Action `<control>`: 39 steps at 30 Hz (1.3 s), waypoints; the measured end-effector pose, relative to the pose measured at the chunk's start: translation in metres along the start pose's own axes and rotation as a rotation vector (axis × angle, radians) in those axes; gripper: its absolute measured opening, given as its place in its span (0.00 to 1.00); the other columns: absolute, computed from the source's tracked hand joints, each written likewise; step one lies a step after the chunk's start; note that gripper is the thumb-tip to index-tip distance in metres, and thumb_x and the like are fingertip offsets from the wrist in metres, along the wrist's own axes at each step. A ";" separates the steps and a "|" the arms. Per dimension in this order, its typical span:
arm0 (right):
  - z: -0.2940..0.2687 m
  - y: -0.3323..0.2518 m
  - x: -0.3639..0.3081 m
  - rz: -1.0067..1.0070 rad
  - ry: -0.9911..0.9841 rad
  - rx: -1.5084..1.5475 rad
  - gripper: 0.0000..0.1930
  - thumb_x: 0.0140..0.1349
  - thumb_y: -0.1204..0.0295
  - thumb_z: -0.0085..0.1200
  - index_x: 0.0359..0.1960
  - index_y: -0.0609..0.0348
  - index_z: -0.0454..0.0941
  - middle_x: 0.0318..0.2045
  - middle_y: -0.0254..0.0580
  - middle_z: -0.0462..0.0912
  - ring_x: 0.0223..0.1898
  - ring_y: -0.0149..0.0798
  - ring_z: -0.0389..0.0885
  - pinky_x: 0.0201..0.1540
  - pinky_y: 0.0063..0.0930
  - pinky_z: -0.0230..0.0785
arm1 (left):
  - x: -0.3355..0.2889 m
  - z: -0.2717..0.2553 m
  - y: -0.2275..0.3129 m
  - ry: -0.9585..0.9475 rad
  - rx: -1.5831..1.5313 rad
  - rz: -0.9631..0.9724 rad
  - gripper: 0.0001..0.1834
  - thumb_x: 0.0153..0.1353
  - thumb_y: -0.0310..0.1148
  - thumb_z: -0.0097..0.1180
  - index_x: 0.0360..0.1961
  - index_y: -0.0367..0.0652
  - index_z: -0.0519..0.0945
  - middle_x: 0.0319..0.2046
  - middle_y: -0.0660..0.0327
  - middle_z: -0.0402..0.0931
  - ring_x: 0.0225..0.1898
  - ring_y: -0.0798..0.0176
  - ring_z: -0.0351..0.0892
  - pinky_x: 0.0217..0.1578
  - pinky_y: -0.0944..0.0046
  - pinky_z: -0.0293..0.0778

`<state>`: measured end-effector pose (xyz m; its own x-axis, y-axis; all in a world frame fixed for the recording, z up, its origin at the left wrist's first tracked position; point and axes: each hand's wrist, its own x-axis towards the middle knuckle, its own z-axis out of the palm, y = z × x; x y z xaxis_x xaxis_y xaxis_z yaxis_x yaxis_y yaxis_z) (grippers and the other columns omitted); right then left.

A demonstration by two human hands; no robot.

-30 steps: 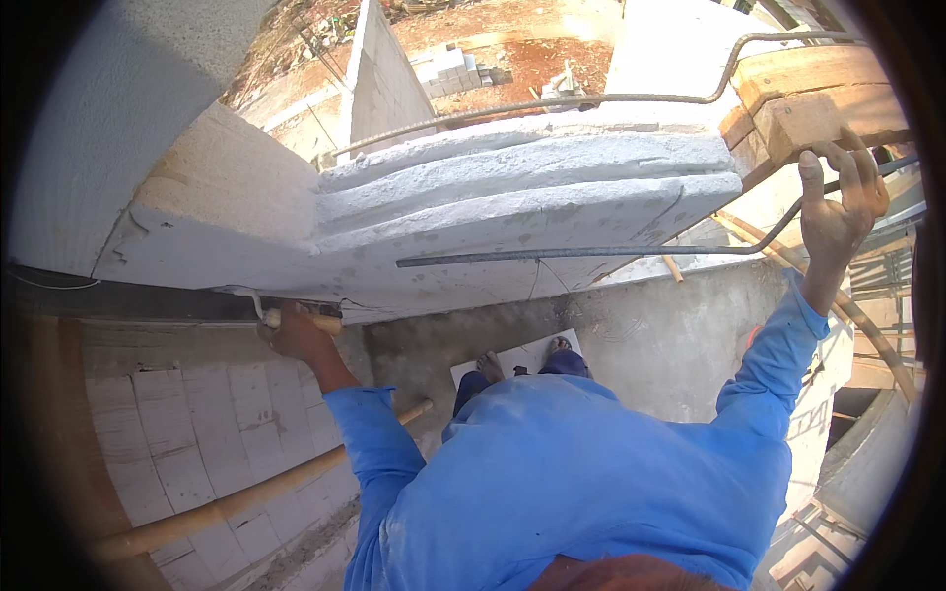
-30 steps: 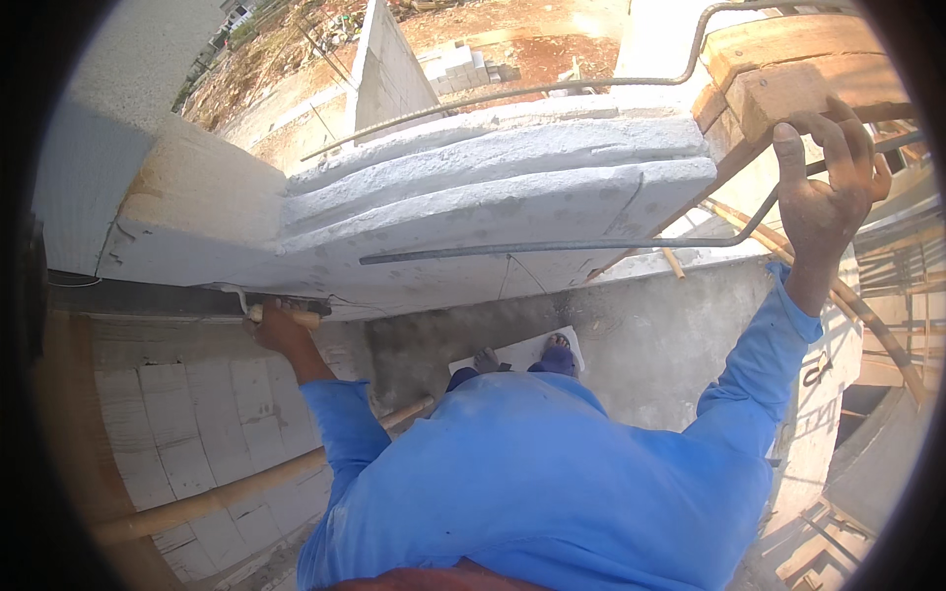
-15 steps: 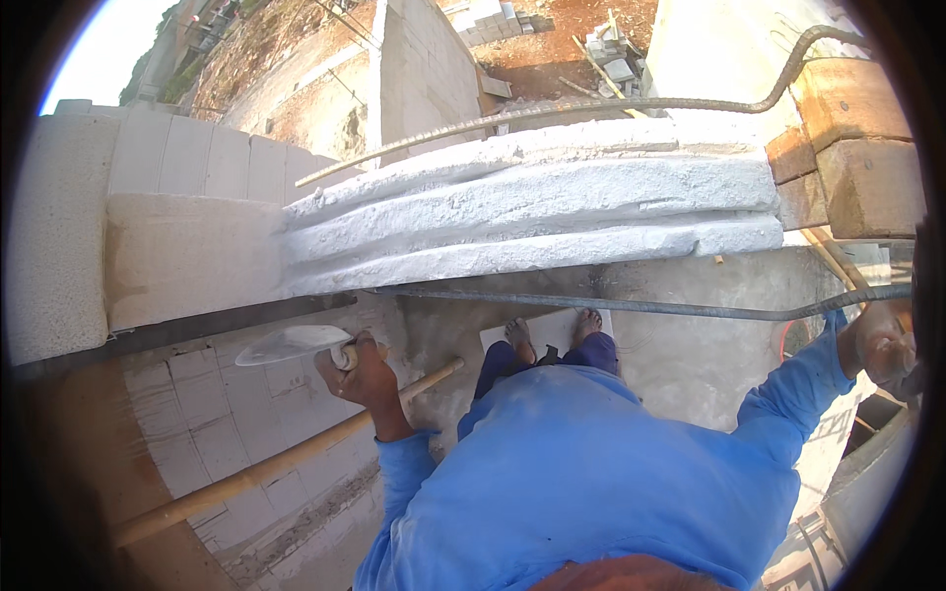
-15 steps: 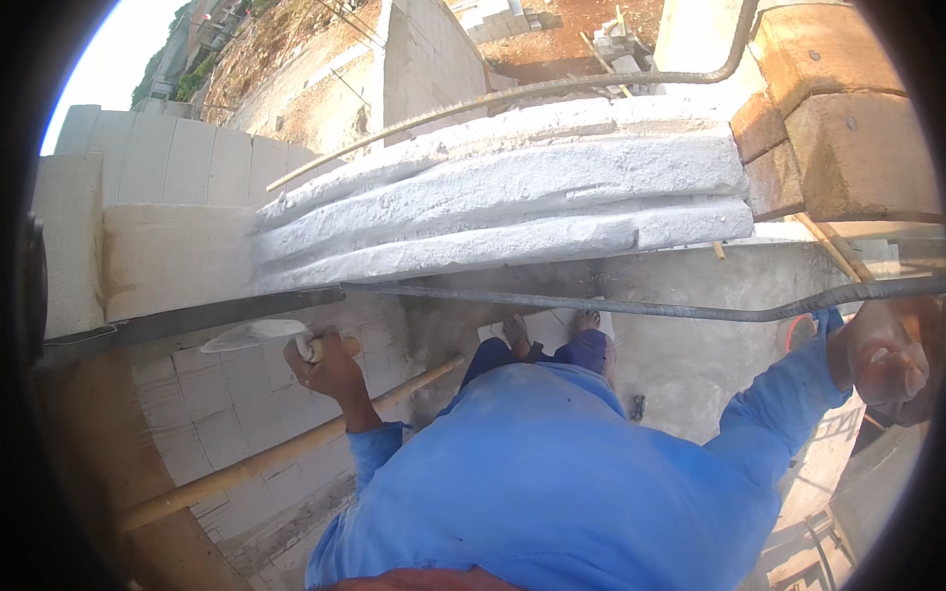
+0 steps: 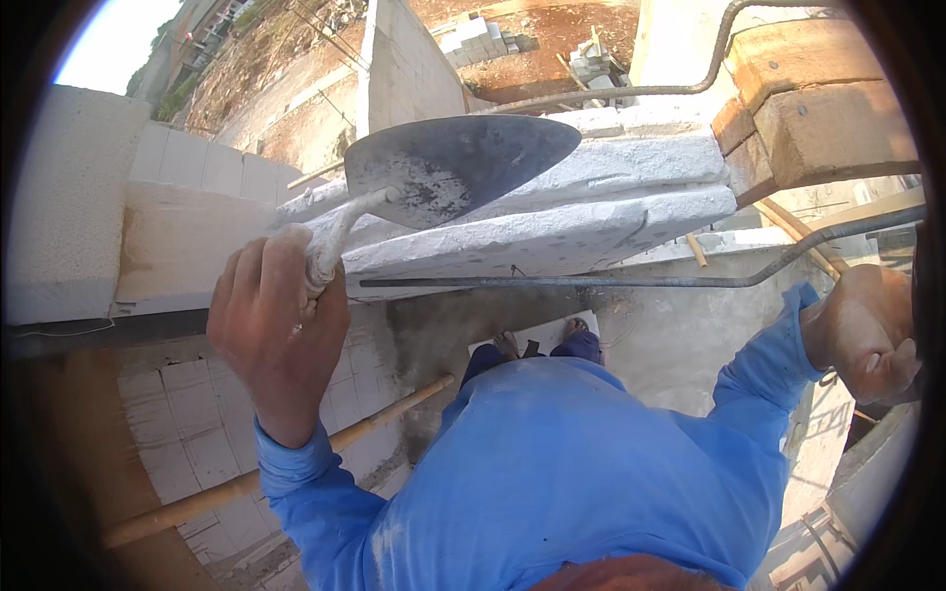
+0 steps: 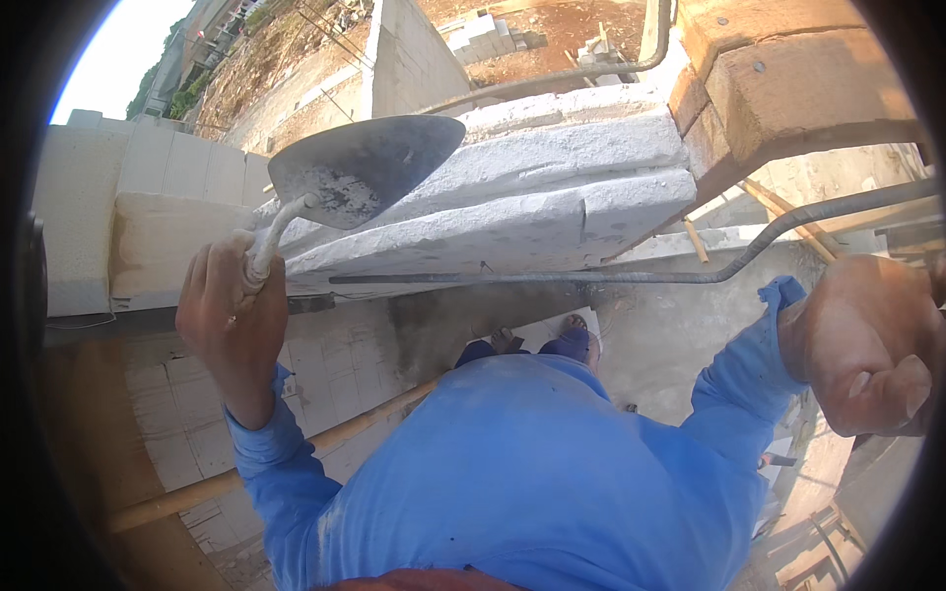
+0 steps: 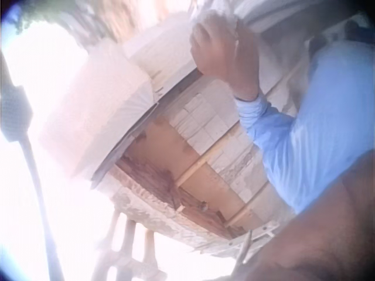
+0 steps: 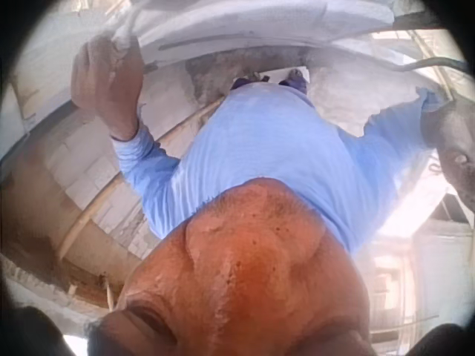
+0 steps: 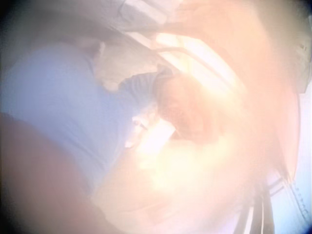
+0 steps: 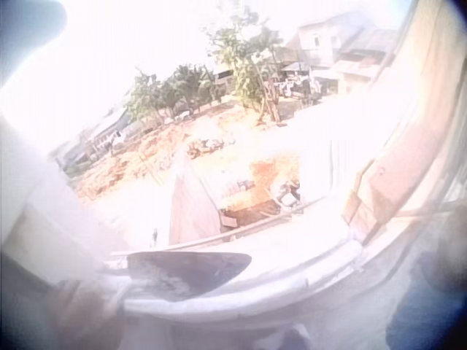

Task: The person uses a trowel to apply mortar and smooth the edges of white concrete blocks on a wall, then uses a wooden tool to press down on the blocks and align them.

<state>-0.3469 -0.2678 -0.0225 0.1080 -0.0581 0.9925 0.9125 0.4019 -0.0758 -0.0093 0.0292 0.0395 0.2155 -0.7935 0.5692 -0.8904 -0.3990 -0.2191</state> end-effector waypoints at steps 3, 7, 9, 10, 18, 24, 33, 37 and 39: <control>0.019 0.068 0.044 0.004 -0.154 -1.475 0.15 0.65 0.70 0.41 0.43 0.70 0.75 0.37 0.49 0.79 0.42 0.47 0.79 0.44 0.33 0.69 | 0.030 -0.005 0.013 0.066 0.094 0.215 0.10 0.42 0.26 0.63 0.25 0.46 0.73 0.18 0.63 0.66 0.24 0.63 0.70 0.25 0.63 0.64; 0.038 0.124 0.090 0.322 0.054 -1.730 0.18 0.65 0.69 0.43 0.46 0.73 0.75 0.36 0.44 0.78 0.41 0.31 0.75 0.38 0.20 0.60 | 0.064 -0.003 0.030 0.180 0.168 0.406 0.07 0.48 0.30 0.61 0.24 0.47 0.73 0.20 0.64 0.69 0.28 0.63 0.73 0.32 0.61 0.66; 0.032 0.144 0.103 0.409 0.091 -1.796 0.15 0.62 0.70 0.46 0.43 0.70 0.76 0.35 0.44 0.79 0.39 0.33 0.76 0.38 0.22 0.62 | 0.075 -0.001 0.038 0.252 0.157 0.451 0.06 0.51 0.31 0.60 0.25 0.47 0.74 0.21 0.65 0.70 0.31 0.62 0.75 0.35 0.60 0.68; 0.031 0.153 0.107 0.434 0.099 -1.824 0.14 0.60 0.70 0.47 0.42 0.68 0.76 0.34 0.44 0.79 0.39 0.33 0.76 0.38 0.24 0.63 | 0.081 -0.002 0.042 0.279 0.131 0.468 0.05 0.51 0.31 0.59 0.25 0.47 0.75 0.22 0.65 0.71 0.31 0.62 0.75 0.35 0.60 0.68; 0.011 0.224 0.048 0.338 -0.167 -2.185 0.07 0.46 0.74 0.58 0.29 0.54 0.78 0.27 0.37 0.78 0.33 0.38 0.78 0.35 0.34 0.66 | 0.077 -0.005 0.058 0.409 0.036 0.635 0.06 0.43 0.31 0.62 0.24 0.48 0.77 0.23 0.65 0.73 0.30 0.65 0.73 0.30 0.63 0.64; 0.006 0.227 0.027 0.108 0.000 -2.321 0.09 0.44 0.70 0.62 0.30 0.43 0.79 0.27 0.26 0.72 0.32 0.30 0.74 0.35 0.30 0.56 | 0.054 -0.005 -0.011 0.448 -0.894 0.365 0.30 0.49 0.34 0.64 0.55 0.37 0.72 0.52 0.47 0.73 0.53 0.49 0.74 0.54 0.47 0.72; 0.003 0.224 0.021 0.071 0.129 -2.200 0.12 0.44 0.66 0.63 0.34 0.39 0.82 0.26 0.25 0.72 0.31 0.30 0.74 0.36 0.29 0.55 | 0.086 0.028 0.040 0.104 -2.247 0.657 0.08 0.65 0.34 0.45 0.31 0.47 0.76 0.29 0.55 0.80 0.31 0.55 0.78 0.38 0.45 0.72; 0.000 0.214 0.014 0.002 0.169 -2.208 0.10 0.45 0.65 0.62 0.32 0.41 0.82 0.25 0.25 0.72 0.30 0.31 0.74 0.35 0.29 0.55 | 0.089 0.022 0.060 0.097 -2.198 0.682 0.09 0.65 0.33 0.44 0.28 0.46 0.73 0.25 0.56 0.78 0.27 0.56 0.77 0.34 0.48 0.72; -0.001 0.209 0.011 -0.013 0.169 -2.197 0.09 0.45 0.65 0.62 0.31 0.42 0.81 0.24 0.25 0.72 0.30 0.31 0.74 0.35 0.29 0.55 | 0.086 0.019 0.070 0.123 -2.172 0.671 0.09 0.65 0.31 0.44 0.27 0.45 0.72 0.23 0.57 0.76 0.25 0.57 0.77 0.32 0.49 0.72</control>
<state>-0.1543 -0.1849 -0.0279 0.0121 -0.1563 0.9876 -0.2263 -0.9625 -0.1495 -0.0450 -0.0758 0.0580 -0.1433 -0.4996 0.8544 0.2259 0.8240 0.5197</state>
